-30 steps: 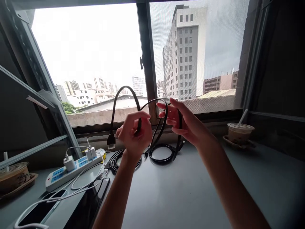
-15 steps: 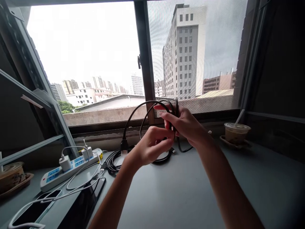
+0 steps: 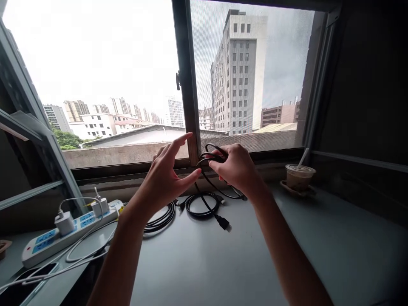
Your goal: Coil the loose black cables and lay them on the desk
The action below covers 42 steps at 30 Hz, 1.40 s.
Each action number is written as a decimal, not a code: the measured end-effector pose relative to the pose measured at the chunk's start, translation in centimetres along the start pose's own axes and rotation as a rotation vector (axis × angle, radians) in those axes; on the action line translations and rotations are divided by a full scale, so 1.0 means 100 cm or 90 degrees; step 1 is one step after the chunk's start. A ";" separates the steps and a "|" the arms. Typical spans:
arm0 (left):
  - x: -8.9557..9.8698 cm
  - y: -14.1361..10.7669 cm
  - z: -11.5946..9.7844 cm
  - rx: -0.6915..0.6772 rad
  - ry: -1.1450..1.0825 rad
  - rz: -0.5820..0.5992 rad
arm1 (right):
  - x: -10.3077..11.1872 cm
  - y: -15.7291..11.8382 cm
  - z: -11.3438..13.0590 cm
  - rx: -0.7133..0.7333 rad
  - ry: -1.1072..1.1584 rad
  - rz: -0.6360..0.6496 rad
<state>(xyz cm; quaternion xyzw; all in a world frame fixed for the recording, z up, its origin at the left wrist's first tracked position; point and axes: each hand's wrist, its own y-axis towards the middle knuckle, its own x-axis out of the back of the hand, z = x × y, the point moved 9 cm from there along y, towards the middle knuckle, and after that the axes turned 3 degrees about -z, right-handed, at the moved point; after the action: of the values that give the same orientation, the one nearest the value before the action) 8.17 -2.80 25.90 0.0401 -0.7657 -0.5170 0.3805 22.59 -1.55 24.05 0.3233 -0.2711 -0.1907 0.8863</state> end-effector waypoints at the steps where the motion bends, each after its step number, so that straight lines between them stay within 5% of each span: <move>1: -0.007 0.000 0.005 0.006 0.001 0.018 | 0.002 -0.002 0.008 0.041 -0.008 -0.014; 4: -0.024 0.004 0.022 0.028 -0.040 0.013 | 0.011 -0.011 0.031 0.151 0.028 -0.061; 8: -0.023 0.008 0.049 0.105 -0.113 -0.124 | 0.021 -0.020 0.049 0.212 0.072 -0.099; 11: -0.013 0.006 0.066 0.167 -0.242 -0.223 | 0.020 -0.018 0.046 0.178 0.141 -0.104; 16: -0.017 -0.004 0.082 0.341 -0.557 -0.282 | -0.004 -0.005 0.030 0.127 0.219 -0.051; 22: -0.018 -0.006 0.073 0.406 -0.654 -0.299 | -0.011 0.011 0.001 0.018 0.349 -0.024; 28: -0.065 -0.007 0.070 0.436 -0.698 -0.123 | -0.003 0.001 0.008 -0.061 0.520 0.076; 36: -0.144 -0.035 0.053 0.501 -0.599 0.243 | 0.000 -0.012 0.036 0.061 0.497 0.024; 40: -0.161 -0.054 0.016 0.438 -0.712 0.556 | -0.003 -0.013 0.040 0.101 0.497 0.056; 42: -0.158 -0.052 0.011 0.419 -0.779 0.576 | -0.002 -0.014 0.042 0.121 0.513 0.064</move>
<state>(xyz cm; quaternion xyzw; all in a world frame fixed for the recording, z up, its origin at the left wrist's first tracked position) 16.88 2.81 12.85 -0.4509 -0.8918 0.0059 0.0366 19.67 -4.46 25.73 0.4387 0.0658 0.0208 0.8960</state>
